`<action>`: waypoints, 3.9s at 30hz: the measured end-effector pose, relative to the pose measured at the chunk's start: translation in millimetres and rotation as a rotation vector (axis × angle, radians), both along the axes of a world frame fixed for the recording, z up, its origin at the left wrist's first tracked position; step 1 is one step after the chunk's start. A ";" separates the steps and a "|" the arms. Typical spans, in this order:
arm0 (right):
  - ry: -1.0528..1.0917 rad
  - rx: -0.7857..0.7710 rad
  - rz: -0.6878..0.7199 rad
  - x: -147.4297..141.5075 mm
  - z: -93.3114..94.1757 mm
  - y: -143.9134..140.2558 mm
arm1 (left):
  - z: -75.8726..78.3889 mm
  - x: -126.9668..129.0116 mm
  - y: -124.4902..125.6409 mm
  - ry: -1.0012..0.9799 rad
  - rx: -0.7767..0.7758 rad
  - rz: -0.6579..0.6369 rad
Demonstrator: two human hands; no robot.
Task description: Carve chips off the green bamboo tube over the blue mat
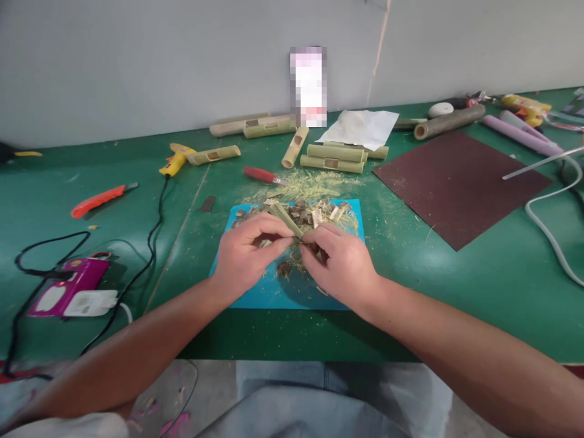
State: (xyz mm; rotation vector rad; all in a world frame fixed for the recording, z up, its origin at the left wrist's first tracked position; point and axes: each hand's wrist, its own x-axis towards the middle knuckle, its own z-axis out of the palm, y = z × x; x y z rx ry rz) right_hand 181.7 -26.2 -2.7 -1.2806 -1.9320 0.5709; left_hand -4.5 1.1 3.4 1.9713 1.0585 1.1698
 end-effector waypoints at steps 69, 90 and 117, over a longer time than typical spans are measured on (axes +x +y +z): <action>0.424 -0.392 -0.004 0.2 7.9 1.6 | -5.0 4.9 3.2 -0.203 -0.297 -0.134; 0.807 -0.627 0.042 -2.1 6.5 6.5 | 0.4 4.6 -2.8 0.023 0.201 -0.083; 0.843 -0.581 0.056 -0.5 -0.3 9.4 | -0.6 7.8 -4.2 -0.200 -0.145 -0.078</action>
